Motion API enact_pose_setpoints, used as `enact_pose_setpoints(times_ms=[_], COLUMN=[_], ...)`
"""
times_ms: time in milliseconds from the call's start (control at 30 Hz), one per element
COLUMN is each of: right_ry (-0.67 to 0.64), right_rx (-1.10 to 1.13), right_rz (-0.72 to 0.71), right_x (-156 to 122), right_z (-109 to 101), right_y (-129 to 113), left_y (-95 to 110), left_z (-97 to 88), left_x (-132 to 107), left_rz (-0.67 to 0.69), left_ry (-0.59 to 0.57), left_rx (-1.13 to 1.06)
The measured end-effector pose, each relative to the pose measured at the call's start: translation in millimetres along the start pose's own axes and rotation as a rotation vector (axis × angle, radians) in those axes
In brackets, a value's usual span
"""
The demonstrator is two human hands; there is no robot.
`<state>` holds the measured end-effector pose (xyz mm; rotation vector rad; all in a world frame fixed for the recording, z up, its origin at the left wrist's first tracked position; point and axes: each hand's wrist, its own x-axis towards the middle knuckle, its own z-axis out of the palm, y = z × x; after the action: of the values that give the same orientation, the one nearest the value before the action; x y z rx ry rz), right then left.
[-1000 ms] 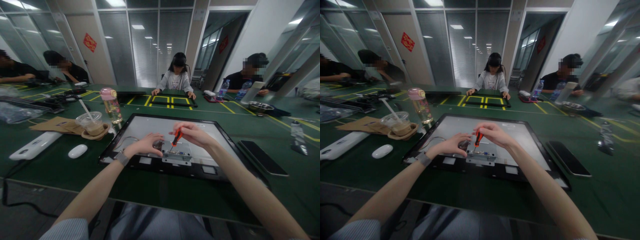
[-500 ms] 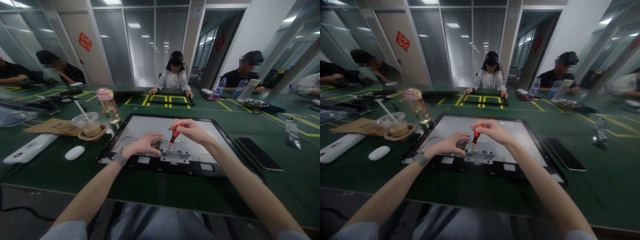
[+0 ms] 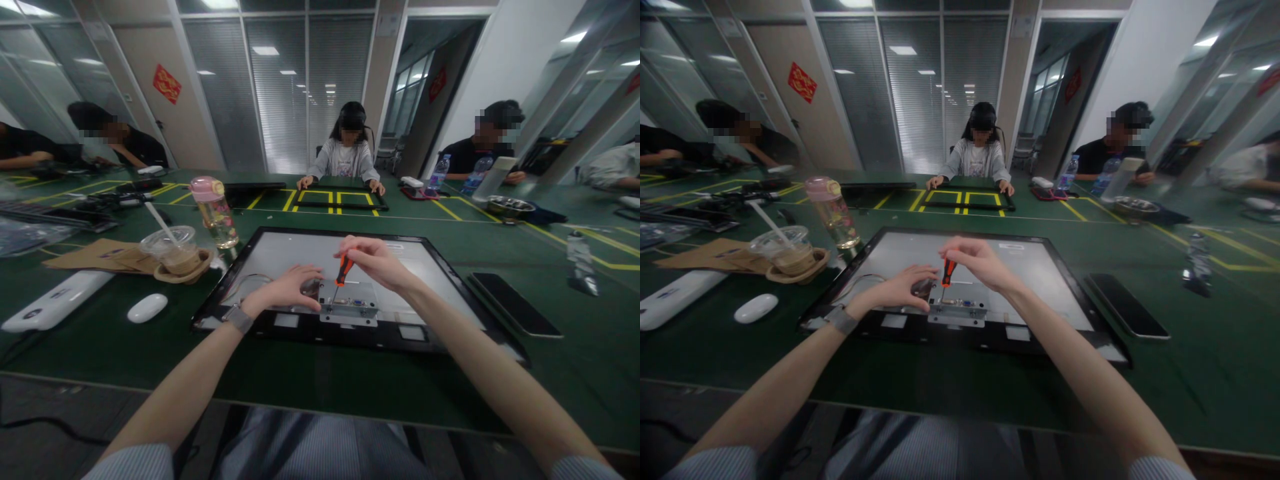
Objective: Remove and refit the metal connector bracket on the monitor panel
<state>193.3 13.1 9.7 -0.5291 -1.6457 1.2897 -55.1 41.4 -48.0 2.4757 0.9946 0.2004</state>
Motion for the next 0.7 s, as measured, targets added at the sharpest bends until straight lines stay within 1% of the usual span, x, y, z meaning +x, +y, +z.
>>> enact_pose_setpoints(times_ms=[100,167,233,300,400,467,567,700], right_ry=[-0.064,-0.117,-0.148,-0.150,-0.108,-0.087,-0.085,-0.116], right_rx=[0.080,0.149,0.174,0.164,0.150,0.141,0.091,-0.024], right_rz=[0.081,0.098,0.106,0.094,0.043,0.053,0.068,0.032], right_x=[-1,-2,-2,-2,-1,0,0,0], right_z=[2,4,5,6,4,2,-2,-3], right_y=[-4,-8,-10,-9,-3,0,-2,-8], left_y=[0,0,-1,-2,-2,-1,0,-2], left_z=[-0.2,-0.1,0.4,1.0,1.6,1.5,1.0,1.1], left_x=[0,0,0,0,0,0,0,0], left_rz=[-0.005,-0.001,0.011,0.019,0.014,0.003,-0.001,0.010], left_ry=[-0.001,0.004,0.013,0.019,0.015,0.011,0.004,0.008], left_rx=[-0.004,-0.003,-0.003,-0.007,-0.003,0.006,0.013,0.003])
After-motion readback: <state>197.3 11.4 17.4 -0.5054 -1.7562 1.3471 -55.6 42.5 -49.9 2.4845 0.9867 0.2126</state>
